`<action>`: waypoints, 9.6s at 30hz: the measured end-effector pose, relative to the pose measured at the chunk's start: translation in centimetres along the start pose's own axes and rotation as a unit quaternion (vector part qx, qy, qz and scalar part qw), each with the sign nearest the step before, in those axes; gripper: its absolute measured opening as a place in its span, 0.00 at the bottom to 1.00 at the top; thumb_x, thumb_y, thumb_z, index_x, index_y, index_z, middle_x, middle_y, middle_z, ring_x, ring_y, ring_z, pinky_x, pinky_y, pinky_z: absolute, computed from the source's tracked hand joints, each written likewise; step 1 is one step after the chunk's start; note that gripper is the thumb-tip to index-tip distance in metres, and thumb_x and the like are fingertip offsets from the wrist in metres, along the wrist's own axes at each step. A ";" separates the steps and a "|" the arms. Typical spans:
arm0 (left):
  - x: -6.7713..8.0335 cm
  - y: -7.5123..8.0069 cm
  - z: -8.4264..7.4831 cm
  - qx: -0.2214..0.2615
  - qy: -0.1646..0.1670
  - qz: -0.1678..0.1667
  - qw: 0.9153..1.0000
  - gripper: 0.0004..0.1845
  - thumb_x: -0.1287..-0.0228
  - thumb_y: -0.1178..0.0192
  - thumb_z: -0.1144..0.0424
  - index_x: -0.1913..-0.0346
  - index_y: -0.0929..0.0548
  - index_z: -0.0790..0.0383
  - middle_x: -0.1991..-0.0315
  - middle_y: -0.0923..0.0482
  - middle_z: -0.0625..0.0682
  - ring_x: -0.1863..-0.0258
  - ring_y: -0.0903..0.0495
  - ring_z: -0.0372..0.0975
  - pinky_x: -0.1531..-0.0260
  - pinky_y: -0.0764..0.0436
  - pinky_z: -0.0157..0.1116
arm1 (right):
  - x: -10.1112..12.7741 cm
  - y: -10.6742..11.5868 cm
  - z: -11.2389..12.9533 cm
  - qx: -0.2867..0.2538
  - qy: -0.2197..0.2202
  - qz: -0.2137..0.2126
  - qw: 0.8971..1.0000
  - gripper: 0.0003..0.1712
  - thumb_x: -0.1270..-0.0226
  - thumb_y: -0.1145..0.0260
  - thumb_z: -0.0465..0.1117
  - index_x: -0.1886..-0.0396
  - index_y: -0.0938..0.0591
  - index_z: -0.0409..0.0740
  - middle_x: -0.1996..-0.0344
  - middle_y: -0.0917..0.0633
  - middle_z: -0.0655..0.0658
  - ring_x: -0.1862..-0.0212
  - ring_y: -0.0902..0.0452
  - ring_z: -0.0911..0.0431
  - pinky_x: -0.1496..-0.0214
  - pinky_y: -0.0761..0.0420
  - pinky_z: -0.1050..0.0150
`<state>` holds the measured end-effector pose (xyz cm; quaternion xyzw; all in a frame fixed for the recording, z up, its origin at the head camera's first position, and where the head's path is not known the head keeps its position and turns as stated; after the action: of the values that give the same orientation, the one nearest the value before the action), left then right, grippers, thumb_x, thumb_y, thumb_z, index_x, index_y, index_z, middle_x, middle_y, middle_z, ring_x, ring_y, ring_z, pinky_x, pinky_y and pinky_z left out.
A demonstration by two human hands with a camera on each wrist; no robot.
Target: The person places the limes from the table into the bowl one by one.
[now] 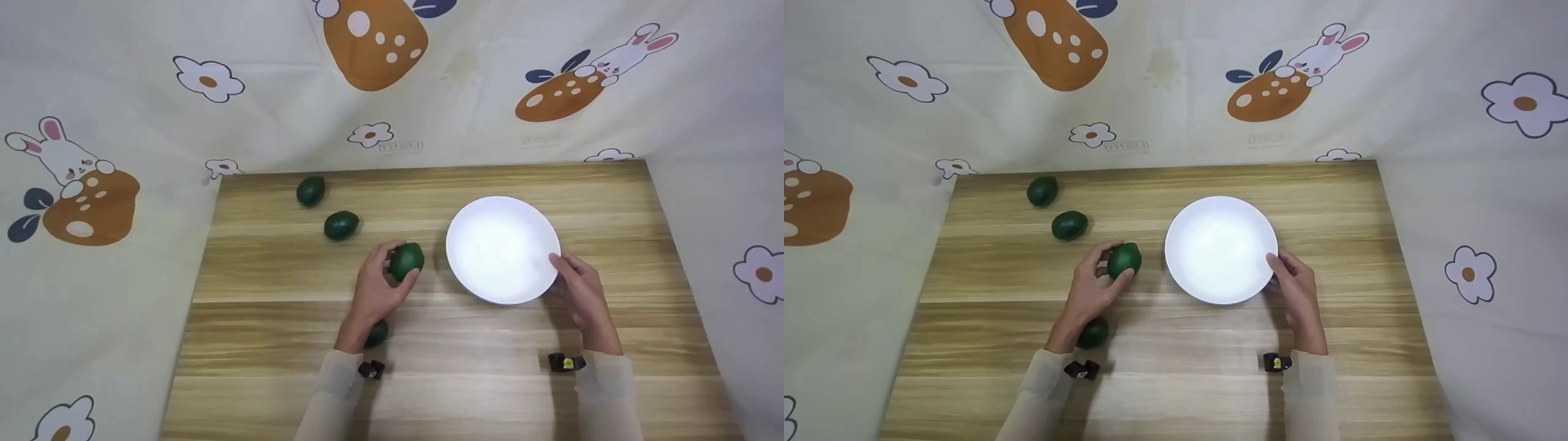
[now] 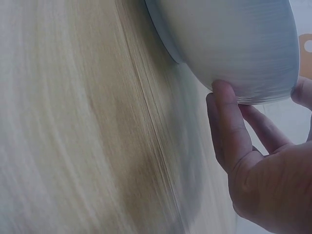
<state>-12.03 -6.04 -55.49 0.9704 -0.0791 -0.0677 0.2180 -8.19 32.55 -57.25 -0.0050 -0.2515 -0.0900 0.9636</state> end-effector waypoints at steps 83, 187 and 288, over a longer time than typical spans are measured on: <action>-4.8 -6.0 -6.0 -0.002 -0.116 0.074 0.991 0.29 0.34 0.29 0.52 0.33 0.21 0.55 0.41 0.18 0.52 0.49 0.18 0.38 0.52 0.16 0.33 | -0.3 0.0 -0.5 -0.037 0.001 0.004 0.999 0.35 0.18 0.39 0.52 0.24 0.30 0.32 0.61 0.09 0.59 0.54 0.11 0.64 0.50 0.11 0.65; -8.9 -9.1 -10.6 -0.229 -0.219 0.184 0.930 0.26 0.31 0.37 0.47 0.32 0.19 0.48 0.35 0.19 0.47 0.33 0.22 0.41 0.30 0.25 0.42 | -0.6 -0.1 -1.0 -0.071 0.012 0.002 0.997 0.35 0.17 0.40 0.49 0.24 0.31 0.29 0.61 0.08 0.56 0.55 0.09 0.62 0.51 0.10 0.63; 4.0 1.3 1.2 -0.260 -0.110 0.076 0.956 0.25 0.35 0.30 0.51 0.37 0.17 0.49 0.40 0.17 0.46 0.38 0.19 0.43 0.36 0.22 0.50 | -0.6 0.1 -1.1 -0.052 0.009 0.022 0.998 0.39 0.19 0.38 0.54 0.22 0.32 0.32 0.56 0.10 0.58 0.53 0.11 0.63 0.49 0.10 0.65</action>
<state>-8.45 -8.42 -56.41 0.8578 -0.1554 -0.1759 0.4573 -8.19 32.71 -58.47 -0.0598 -0.2380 -0.0815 0.9660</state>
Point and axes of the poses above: each hand's wrist, its own x-axis away from the middle knuckle, its own y-axis out of the back of the hand, z = x × y, the point moved 3 cm from there along -x, towards the middle knuckle
